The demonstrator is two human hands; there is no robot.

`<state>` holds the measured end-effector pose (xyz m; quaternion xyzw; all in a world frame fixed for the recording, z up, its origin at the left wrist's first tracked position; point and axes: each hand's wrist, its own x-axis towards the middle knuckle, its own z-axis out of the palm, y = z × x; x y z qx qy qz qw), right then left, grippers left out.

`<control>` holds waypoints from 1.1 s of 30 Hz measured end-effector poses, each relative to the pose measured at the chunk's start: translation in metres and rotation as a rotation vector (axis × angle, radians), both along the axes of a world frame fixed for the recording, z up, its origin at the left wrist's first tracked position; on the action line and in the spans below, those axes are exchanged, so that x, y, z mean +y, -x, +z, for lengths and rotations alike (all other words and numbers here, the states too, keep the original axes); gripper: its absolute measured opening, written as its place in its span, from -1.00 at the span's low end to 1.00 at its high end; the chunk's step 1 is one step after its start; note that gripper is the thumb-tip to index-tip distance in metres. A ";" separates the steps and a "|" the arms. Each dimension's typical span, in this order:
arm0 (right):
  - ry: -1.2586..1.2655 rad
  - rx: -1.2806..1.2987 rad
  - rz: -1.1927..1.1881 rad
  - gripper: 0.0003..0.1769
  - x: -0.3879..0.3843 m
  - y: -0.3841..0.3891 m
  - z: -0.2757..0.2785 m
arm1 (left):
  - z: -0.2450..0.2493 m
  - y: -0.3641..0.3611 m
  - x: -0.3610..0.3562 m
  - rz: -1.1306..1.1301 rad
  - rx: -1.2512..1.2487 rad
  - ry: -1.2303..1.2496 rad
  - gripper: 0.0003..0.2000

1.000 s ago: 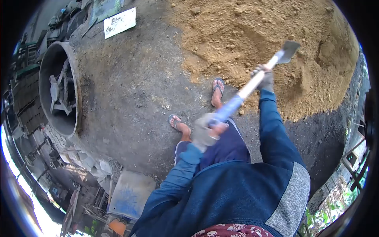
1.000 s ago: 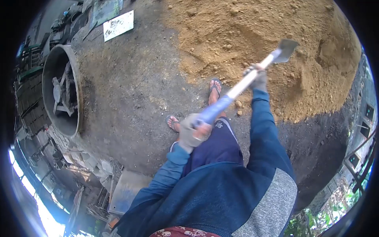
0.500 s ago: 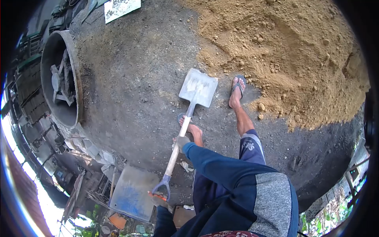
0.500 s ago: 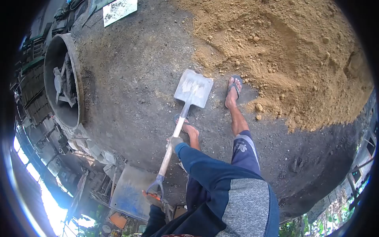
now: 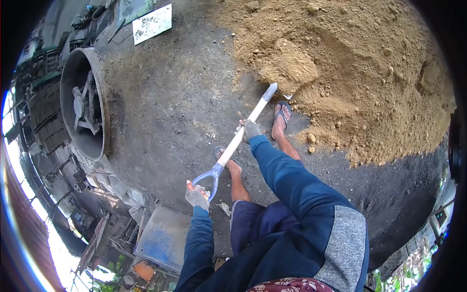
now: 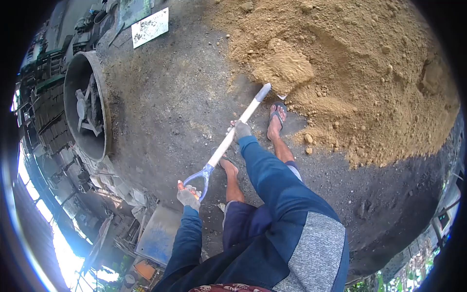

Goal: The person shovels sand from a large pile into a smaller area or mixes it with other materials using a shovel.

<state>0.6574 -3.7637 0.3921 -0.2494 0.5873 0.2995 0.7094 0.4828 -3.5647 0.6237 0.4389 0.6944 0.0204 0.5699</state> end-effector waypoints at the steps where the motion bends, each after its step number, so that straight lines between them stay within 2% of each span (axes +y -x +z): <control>1: 0.028 -0.018 -0.055 -0.90 -0.016 0.003 0.016 | -0.002 0.006 -0.005 -0.020 -0.007 0.019 -0.49; 2: 0.060 -0.040 -0.109 -0.91 -0.035 0.007 0.026 | -0.011 0.013 -0.009 -0.040 -0.017 0.041 -0.50; 3: -0.027 -0.176 -0.210 -0.92 -0.063 0.016 0.030 | -0.015 0.019 -0.015 -0.058 -0.027 0.064 -0.50; 4: 0.010 -0.214 -0.178 -0.81 -0.095 0.011 0.046 | -0.009 0.006 -0.034 -0.097 0.018 0.094 -0.54; 5: 0.064 -0.217 -0.253 -0.75 -0.128 0.009 0.039 | -0.008 -0.008 -0.056 -0.094 -0.032 0.166 -0.58; 6: -0.255 -0.375 -0.518 -0.73 -0.171 0.006 0.042 | -0.003 -0.031 -0.085 -0.074 -0.092 0.160 -0.71; 8: -0.025 -0.512 -0.459 -0.81 -0.242 -0.024 0.117 | -0.006 -0.061 -0.134 -0.165 -0.300 0.332 -0.69; 9: 0.298 -0.600 -0.306 -0.88 -0.280 -0.040 0.139 | -0.001 -0.075 -0.163 -0.752 -0.443 0.103 -0.69; 10: 0.151 -0.668 -0.427 -0.83 -0.333 -0.045 0.145 | 0.058 -0.121 -0.191 -1.186 -0.611 -0.247 -0.65; 11: 0.255 -0.690 -0.345 -0.81 -0.359 -0.055 0.182 | 0.109 -0.147 -0.220 -1.198 -0.715 -0.100 -0.63; 12: 0.220 -0.724 -0.304 -0.76 -0.391 -0.056 0.209 | 0.160 -0.172 -0.249 -1.202 -0.804 0.057 -0.60; 13: 0.128 -0.810 -0.294 -0.70 -0.408 -0.055 0.241 | 0.171 -0.171 -0.276 -1.308 -1.025 -0.099 -0.66; 14: 0.198 -0.753 -0.283 -0.68 -0.420 -0.051 0.264 | 0.211 -0.177 -0.278 -1.471 -1.082 0.007 -0.68; 15: 0.088 -0.798 -0.230 -0.67 -0.418 -0.049 0.276 | 0.226 -0.168 -0.282 -1.463 -1.218 -0.028 -0.64; 16: -0.028 -0.840 -0.178 -0.67 -0.414 -0.045 0.286 | 0.228 -0.154 -0.272 -1.452 -1.169 -0.010 -0.64; 17: 0.096 -0.749 -0.184 -0.68 -0.383 -0.040 0.296 | 0.223 -0.137 -0.254 -1.446 -1.116 0.004 -0.63; 18: 0.051 -0.732 -0.186 -0.68 -0.363 -0.033 0.279 | 0.216 -0.120 -0.232 -1.445 -1.058 0.014 -0.62; 19: 0.044 -0.733 -0.221 -0.76 -0.328 -0.024 0.263 | 0.209 -0.108 -0.197 -1.335 -0.911 0.172 -0.63; 20: 0.038 -0.729 -0.320 -0.83 -0.278 -0.016 0.247 | 0.144 -0.071 -0.165 -1.255 -0.924 0.076 -0.65; 21: 0.048 -0.616 -0.222 -0.86 -0.237 -0.005 0.214 | 0.113 -0.045 -0.126 -0.678 -0.649 0.726 -0.61; 22: 0.244 -0.666 0.066 -0.89 -0.196 0.016 0.171 | 0.080 -0.018 -0.095 -0.357 -0.443 0.616 -0.58; 23: 0.140 -0.560 -0.074 -0.89 -0.140 0.050 0.119 | 0.036 0.018 -0.049 -0.209 -0.250 0.514 -0.57; 24: 0.050 -0.446 -0.224 -0.85 -0.085 0.083 0.069 | 0.023 0.051 -0.003 -0.009 -0.152 0.563 -0.59; 25: -0.072 -0.418 -0.104 -0.85 -0.033 0.115 0.059 | 0.036 0.078 0.028 -0.033 -0.158 0.500 -0.53; 26: 0.525 -0.584 0.577 -0.83 0.019 0.156 0.027 | 0.054 0.094 0.042 0.045 -0.045 0.321 -0.50; 27: 0.073 -0.401 0.129 -0.85 0.076 0.196 -0.011 | 0.067 0.122 0.065 0.042 0.028 0.269 -0.50; 28: -0.249 -0.068 -0.325 -0.82 0.130 0.232 -0.047 | 0.076 0.166 0.104 -0.073 -0.082 0.360 -0.50; 30: -0.177 0.123 0.117 -0.82 0.126 0.192 0.085 | 0.061 0.249 0.184 -0.037 -0.343 0.579 -0.55; 32: -0.253 0.153 0.014 -0.79 0.118 0.183 0.062 | 0.074 0.184 0.134 -0.004 -0.024 0.207 -0.54; 33: -0.225 0.114 -0.039 -0.78 0.113 0.184 0.034 | 0.073 0.140 0.102 0.016 0.136 0.023 -0.54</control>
